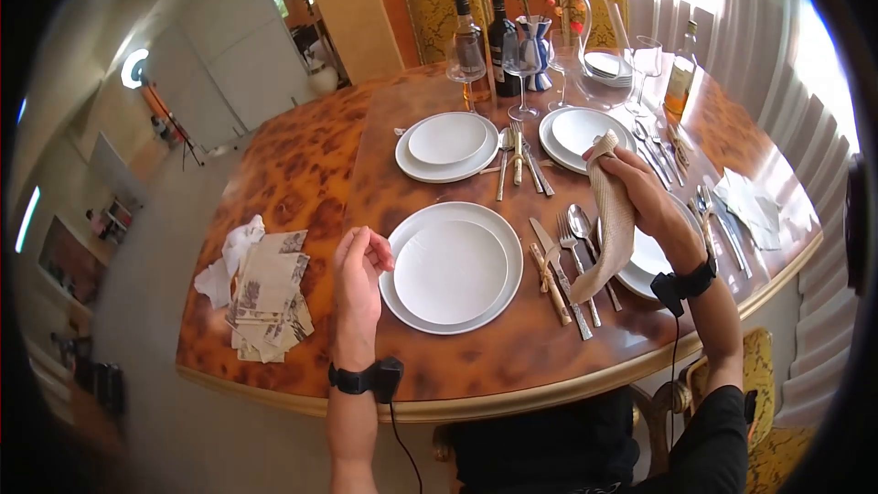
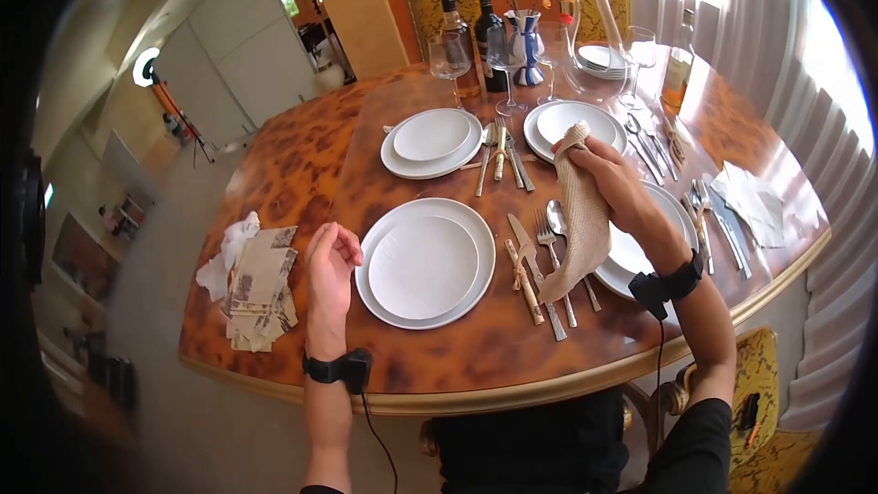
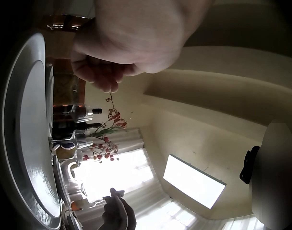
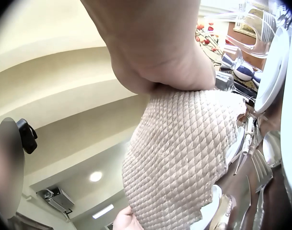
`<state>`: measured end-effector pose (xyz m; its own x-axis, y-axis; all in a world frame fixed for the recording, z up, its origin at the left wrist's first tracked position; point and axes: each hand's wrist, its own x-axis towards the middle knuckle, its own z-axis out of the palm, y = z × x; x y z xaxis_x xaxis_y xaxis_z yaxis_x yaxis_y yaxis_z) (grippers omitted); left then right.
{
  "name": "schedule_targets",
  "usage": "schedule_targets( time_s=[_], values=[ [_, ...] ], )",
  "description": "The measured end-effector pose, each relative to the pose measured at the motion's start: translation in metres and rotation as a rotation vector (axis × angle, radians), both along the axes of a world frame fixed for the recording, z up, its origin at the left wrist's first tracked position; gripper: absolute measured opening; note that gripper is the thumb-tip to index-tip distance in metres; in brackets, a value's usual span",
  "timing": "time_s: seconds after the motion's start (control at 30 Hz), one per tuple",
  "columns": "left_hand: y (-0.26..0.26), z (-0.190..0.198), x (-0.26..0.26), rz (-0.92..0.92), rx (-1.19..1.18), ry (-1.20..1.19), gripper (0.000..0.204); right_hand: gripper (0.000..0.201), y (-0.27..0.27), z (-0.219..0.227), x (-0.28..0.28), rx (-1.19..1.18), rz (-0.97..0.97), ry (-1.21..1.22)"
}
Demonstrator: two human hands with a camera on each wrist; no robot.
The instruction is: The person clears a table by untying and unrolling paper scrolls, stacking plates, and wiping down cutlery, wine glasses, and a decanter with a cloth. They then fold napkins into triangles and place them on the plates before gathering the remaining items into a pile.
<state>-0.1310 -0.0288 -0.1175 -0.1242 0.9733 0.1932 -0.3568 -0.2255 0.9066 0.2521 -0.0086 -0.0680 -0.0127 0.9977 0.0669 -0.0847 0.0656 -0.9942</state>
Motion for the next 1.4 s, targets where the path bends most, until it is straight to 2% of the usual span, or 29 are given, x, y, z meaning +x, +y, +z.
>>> schedule_targets(
  time_s=[0.07, 0.23, 0.3, 0.33, 0.4, 0.53, 0.57, 0.63, 0.67, 0.73, 0.8, 0.87, 0.9, 1.07, 1.23, 1.37, 1.4],
  values=[
    [0.0, 0.0, 0.001, 0.02, 0.026, 0.054, 0.023, 0.024, -0.006, -0.004, 0.014, -0.004, 0.042, 0.031],
    [0.019, 0.014, 0.013, -0.056, -0.068, 0.185, 0.023, 0.026, 0.001, -0.021, 0.048, -0.007, -0.049, 0.296],
    [0.031, 0.029, 0.026, -0.136, -0.06, 0.532, 0.023, 0.028, 0.006, -0.028, 0.059, -0.003, -0.077, 0.38],
    [0.037, 0.037, 0.04, -0.141, -0.066, 0.541, 0.023, 0.028, 0.006, -0.029, 0.059, -0.025, -0.091, 0.415],
    [0.055, 0.058, 0.079, -0.21, -0.005, 0.924, 0.028, 0.028, 0.008, -0.035, 0.06, -0.034, -0.061, 0.455],
    [0.108, 0.053, 0.154, -0.429, 0.257, 1.515, 0.034, 0.025, 0.006, -0.042, 0.067, -0.035, -0.039, 0.457],
    [0.121, 0.046, 0.17, -0.428, 0.259, 1.517, 0.034, 0.024, 0.005, -0.042, 0.068, -0.036, -0.055, 0.474],
    [0.152, 0.027, 0.192, -0.432, 0.49, 1.808, 0.035, 0.023, 0.002, -0.039, 0.069, -0.041, -0.066, 0.505],
    [0.165, 0.019, 0.197, -0.431, 0.502, 1.816, 0.035, 0.023, 0.003, -0.042, 0.069, -0.019, -0.041, 0.515],
    [0.191, 0.003, 0.21, -0.433, 0.685, 1.891, 0.037, 0.022, 0.002, -0.041, 0.068, -0.021, -0.019, 0.537],
    [0.202, -0.004, 0.216, -0.4, 0.815, 1.831, 0.032, 0.02, 0.001, -0.041, 0.068, -0.018, -0.014, 0.516],
    [0.206, -0.001, 0.224, -0.367, 0.747, 2.035, 0.024, 0.019, -0.001, -0.037, 0.067, -0.053, -0.019, 0.526],
    [0.215, -0.01, 0.219, -0.351, 0.68, 2.049, 0.022, 0.019, 0.002, -0.04, 0.068, -0.057, -0.025, 0.515],
    [0.213, -0.016, 0.217, -0.267, 0.647, 2.173, 0.024, 0.018, 0.002, -0.038, 0.069, -0.058, -0.004, 0.524],
    [0.206, -0.02, 0.224, -0.157, 0.695, 2.239, 0.026, 0.018, 0.004, -0.041, 0.07, -0.033, 0.015, 0.515],
    [0.206, -0.021, 0.232, -0.141, 0.696, 2.284, 0.03, 0.018, 0.002, -0.04, 0.067, -0.063, 0.009, 0.454],
    [0.208, -0.021, 0.235, -0.162, 0.621, 2.325, 0.032, 0.018, 0.002, -0.04, 0.067, -0.07, 0.022, 0.441]
  ],
)
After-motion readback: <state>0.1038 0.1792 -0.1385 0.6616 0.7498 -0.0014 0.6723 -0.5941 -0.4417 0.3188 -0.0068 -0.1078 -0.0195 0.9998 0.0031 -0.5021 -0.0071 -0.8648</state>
